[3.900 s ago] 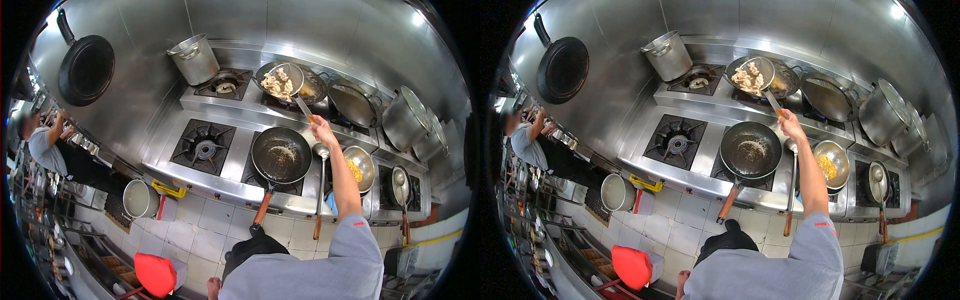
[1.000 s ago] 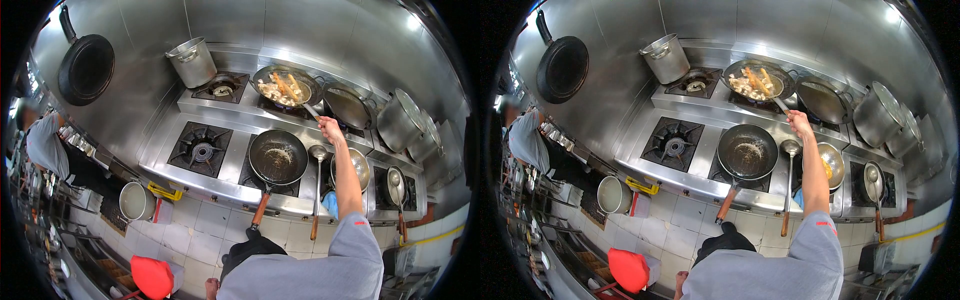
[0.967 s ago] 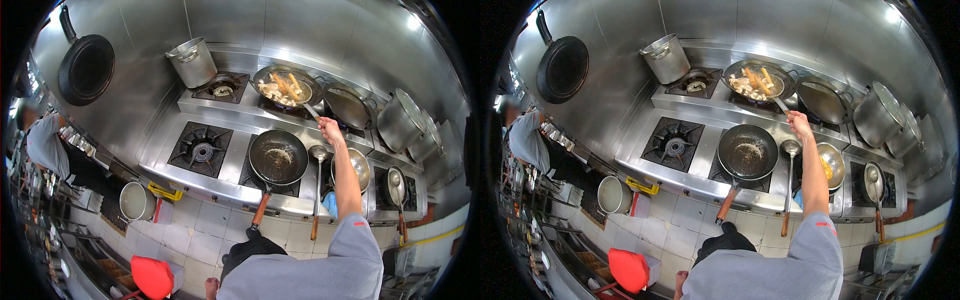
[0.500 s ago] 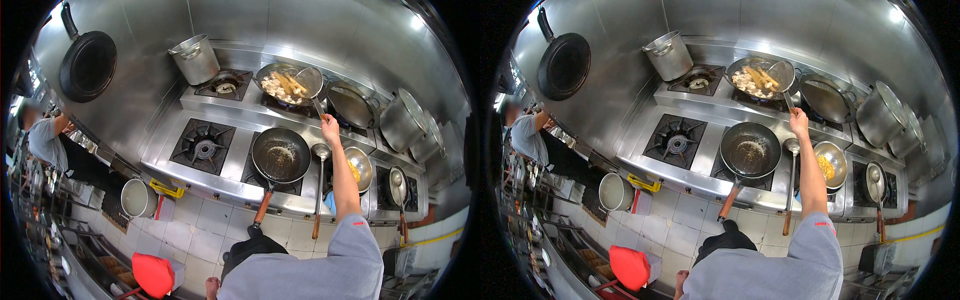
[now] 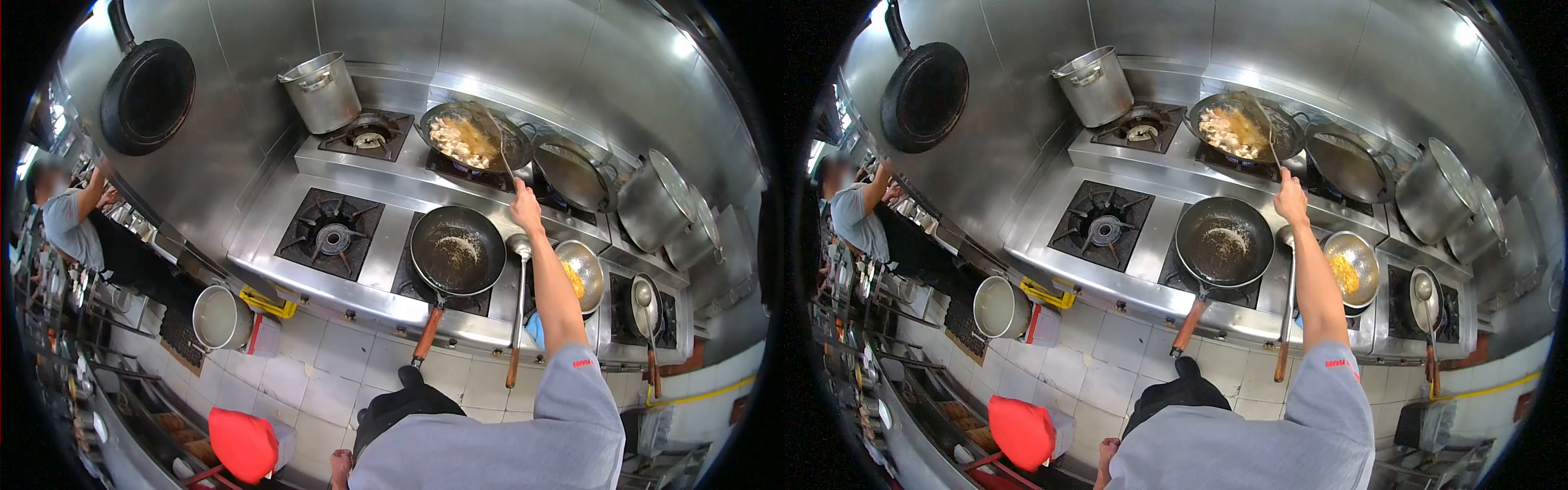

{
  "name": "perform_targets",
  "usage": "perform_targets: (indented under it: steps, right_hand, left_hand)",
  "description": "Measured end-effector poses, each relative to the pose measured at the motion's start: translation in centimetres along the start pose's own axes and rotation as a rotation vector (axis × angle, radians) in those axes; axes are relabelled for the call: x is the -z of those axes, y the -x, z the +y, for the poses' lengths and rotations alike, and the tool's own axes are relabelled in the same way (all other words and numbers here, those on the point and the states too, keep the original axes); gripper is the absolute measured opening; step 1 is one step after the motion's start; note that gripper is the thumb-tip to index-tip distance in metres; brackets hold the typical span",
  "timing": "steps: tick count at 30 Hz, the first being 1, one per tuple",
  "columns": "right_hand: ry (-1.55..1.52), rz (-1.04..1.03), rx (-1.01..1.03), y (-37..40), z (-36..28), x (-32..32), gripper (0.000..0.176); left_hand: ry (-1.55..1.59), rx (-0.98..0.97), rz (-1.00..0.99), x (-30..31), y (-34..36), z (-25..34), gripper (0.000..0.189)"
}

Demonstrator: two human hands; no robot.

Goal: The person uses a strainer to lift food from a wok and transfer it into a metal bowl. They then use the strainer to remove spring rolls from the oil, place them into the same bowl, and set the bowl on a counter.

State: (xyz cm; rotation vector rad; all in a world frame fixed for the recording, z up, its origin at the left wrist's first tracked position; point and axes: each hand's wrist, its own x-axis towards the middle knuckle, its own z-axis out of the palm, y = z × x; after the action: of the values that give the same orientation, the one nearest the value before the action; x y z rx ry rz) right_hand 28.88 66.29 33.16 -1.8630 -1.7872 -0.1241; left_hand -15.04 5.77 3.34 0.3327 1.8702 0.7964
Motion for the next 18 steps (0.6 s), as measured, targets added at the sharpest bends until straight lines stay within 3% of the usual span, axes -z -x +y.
perform_targets:
  steps: [5,10,13,14,16,18]
  right_hand:
    - [-0.064,-0.07,0.01,-0.1,-2.1,-1.0,0.057]
    - [-0.144,-0.093,0.1,-0.4,-2.9,-1.6,0.055]
    - [0.012,0.189,0.196,1.2,-6.3,0.6,0.049]
    - [0.011,0.185,0.199,2.2,-7.5,1.0,0.049]
    - [-0.302,0.288,0.342,4.8,-10.2,1.7,0.042]
    - [-0.549,0.031,0.248,9.5,-13.5,3.5,0.028]
  left_hand:
    - [0.038,0.099,0.059,0.1,0.2,0.3,0.008]
    - [0.01,0.074,0.058,0.9,1.0,-1.2,0.008]
    - [-0.041,0.029,0.079,1.6,1.2,-2.8,0.011]
    - [-0.085,0.001,0.095,1.9,1.0,-3.9,0.013]
    - [-0.072,-0.029,0.096,2.6,0.9,-5.5,0.015]
    - [-0.057,-0.06,0.098,2.9,0.7,-6.8,0.016]
